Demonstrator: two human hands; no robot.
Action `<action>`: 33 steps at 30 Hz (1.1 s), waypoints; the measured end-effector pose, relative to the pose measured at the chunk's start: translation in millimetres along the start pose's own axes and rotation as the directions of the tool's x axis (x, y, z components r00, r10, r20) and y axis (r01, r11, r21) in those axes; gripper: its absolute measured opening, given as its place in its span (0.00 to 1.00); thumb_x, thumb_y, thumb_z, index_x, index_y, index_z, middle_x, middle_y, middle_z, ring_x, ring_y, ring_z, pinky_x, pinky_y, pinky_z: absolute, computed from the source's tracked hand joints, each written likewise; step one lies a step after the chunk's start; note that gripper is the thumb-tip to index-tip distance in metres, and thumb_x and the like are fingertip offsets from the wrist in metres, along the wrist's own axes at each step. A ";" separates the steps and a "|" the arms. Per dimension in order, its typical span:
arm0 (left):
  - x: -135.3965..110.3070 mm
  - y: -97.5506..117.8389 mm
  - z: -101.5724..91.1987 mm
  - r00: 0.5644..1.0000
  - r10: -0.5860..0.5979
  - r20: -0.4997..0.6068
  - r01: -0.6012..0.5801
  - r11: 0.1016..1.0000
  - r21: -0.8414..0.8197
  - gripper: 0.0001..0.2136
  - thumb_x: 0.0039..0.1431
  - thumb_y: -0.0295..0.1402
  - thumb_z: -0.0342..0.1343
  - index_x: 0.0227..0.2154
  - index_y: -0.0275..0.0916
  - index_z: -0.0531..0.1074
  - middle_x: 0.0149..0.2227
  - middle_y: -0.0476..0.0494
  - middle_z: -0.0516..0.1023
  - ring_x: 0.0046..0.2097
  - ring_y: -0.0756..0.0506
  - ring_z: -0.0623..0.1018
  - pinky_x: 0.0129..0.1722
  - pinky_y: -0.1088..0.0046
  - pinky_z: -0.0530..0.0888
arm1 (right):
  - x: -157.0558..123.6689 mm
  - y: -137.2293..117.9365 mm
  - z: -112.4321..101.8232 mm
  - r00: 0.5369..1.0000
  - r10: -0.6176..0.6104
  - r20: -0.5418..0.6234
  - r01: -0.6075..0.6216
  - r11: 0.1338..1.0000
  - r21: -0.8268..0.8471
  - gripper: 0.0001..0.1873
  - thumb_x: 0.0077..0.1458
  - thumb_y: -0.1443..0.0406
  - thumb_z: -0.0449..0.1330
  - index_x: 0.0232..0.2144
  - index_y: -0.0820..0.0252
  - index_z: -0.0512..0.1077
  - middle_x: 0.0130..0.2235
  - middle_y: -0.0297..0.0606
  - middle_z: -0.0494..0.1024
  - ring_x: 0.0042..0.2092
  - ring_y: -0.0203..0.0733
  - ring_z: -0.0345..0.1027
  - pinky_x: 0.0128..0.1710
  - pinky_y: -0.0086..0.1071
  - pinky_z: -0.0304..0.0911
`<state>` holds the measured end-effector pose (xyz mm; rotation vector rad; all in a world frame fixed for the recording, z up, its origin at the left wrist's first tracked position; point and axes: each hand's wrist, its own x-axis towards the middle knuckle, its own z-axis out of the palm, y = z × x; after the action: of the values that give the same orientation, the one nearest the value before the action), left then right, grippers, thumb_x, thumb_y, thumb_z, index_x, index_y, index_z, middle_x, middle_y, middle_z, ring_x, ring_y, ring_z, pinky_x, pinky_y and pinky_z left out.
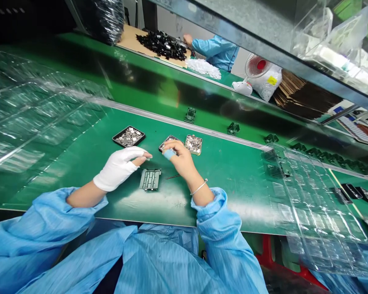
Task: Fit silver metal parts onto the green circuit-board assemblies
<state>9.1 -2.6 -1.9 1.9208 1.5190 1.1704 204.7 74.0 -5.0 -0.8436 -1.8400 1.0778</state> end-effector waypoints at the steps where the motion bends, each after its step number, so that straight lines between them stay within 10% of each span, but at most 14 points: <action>1: -0.5 3.7 0.9 0.999 0.038 0.019 -0.038 0.999 -0.008 0.17 0.60 0.45 0.48 0.33 0.39 0.76 0.38 0.43 0.80 0.41 0.44 0.78 0.46 0.66 0.74 | -5.1 -7.1 9.2 0.999 -0.025 0.033 0.024 0.998 0.053 0.06 0.53 0.59 0.59 0.30 0.54 0.72 0.43 0.37 0.75 0.50 0.42 0.68 0.54 0.39 0.62; 8: -2.0 10.0 3.2 0.983 0.181 0.024 -0.182 0.982 0.044 0.17 0.64 0.40 0.46 0.25 0.38 0.72 0.27 0.46 0.75 0.31 0.48 0.74 0.33 0.72 0.71 | -22.8 -33.1 24.1 0.993 -0.094 0.075 0.094 0.995 -0.009 0.06 0.56 0.61 0.58 0.32 0.53 0.75 0.37 0.35 0.75 0.42 0.40 0.69 0.48 0.38 0.66; 16: -3.5 9.0 0.5 0.922 0.376 0.092 -0.368 0.778 0.509 0.15 0.60 0.34 0.47 0.18 0.38 0.68 0.19 0.44 0.70 0.24 0.45 0.70 0.26 0.67 0.61 | -27.6 -40.1 19.6 0.980 -0.117 0.160 0.161 0.940 -0.300 0.05 0.58 0.65 0.56 0.34 0.57 0.72 0.36 0.36 0.77 0.40 0.38 0.70 0.46 0.34 0.65; 24: -17.8 -1.1 -4.8 0.998 0.012 0.066 -0.015 0.999 0.038 0.15 0.60 0.41 0.48 0.40 0.37 0.73 0.41 0.41 0.79 0.43 0.43 0.78 0.44 0.67 0.73 | -37.7 -33.1 18.7 0.985 -0.091 0.146 0.131 0.946 -0.295 0.04 0.55 0.69 0.55 0.30 0.57 0.70 0.36 0.35 0.75 0.41 0.39 0.68 0.45 0.34 0.63; 28: -23.4 -11.7 1.9 0.926 -0.121 0.357 0.171 0.979 -0.110 0.17 0.57 0.42 0.49 0.43 0.38 0.73 0.45 0.43 0.79 0.46 0.42 0.78 0.48 0.67 0.73 | -43.1 -25.8 25.0 0.969 -0.091 0.229 0.171 0.917 -0.360 0.06 0.51 0.71 0.55 0.31 0.57 0.70 0.37 0.37 0.74 0.43 0.42 0.67 0.48 0.38 0.61; 33: -24.0 -13.9 7.1 0.915 -0.151 0.375 0.212 0.969 -0.127 0.19 0.56 0.44 0.48 0.43 0.37 0.74 0.45 0.42 0.79 0.47 0.41 0.77 0.49 0.65 0.72 | -46.3 -26.3 28.4 0.970 -0.094 0.225 0.180 0.898 -0.402 0.07 0.51 0.72 0.54 0.32 0.57 0.69 0.38 0.38 0.74 0.43 0.41 0.66 0.47 0.37 0.61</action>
<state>5.7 -19.5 -24.8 1.7261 1.3227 0.7799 196.1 14.3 -4.2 -0.8522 -2.3161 0.7027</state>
